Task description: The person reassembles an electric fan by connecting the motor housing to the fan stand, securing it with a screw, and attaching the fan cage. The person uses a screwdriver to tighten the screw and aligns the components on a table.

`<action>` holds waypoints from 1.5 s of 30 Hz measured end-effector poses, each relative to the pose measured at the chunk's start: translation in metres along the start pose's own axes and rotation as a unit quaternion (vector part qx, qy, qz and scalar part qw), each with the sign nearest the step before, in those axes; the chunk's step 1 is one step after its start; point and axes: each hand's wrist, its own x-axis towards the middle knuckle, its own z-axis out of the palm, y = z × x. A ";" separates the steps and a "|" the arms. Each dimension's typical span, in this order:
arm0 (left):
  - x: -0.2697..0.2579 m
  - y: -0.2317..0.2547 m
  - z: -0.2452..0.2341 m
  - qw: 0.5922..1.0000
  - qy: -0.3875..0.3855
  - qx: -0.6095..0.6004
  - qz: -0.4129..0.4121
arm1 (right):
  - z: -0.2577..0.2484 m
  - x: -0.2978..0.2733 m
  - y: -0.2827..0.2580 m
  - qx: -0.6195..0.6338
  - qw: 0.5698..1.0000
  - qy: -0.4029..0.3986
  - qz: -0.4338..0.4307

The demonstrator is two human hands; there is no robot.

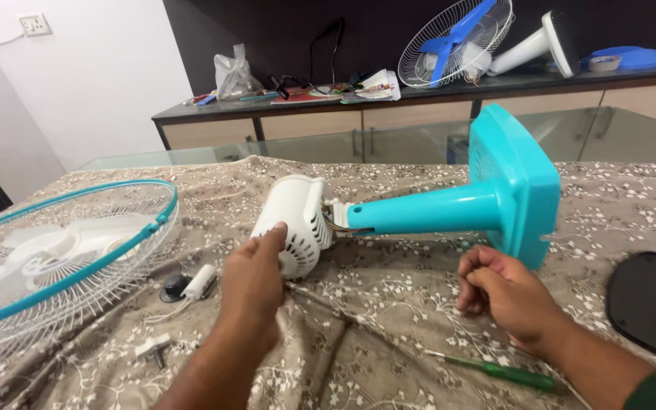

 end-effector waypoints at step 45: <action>0.011 0.013 -0.005 0.827 0.063 0.524 0.193 | -0.030 0.027 -0.042 -0.129 0.938 0.281 -0.158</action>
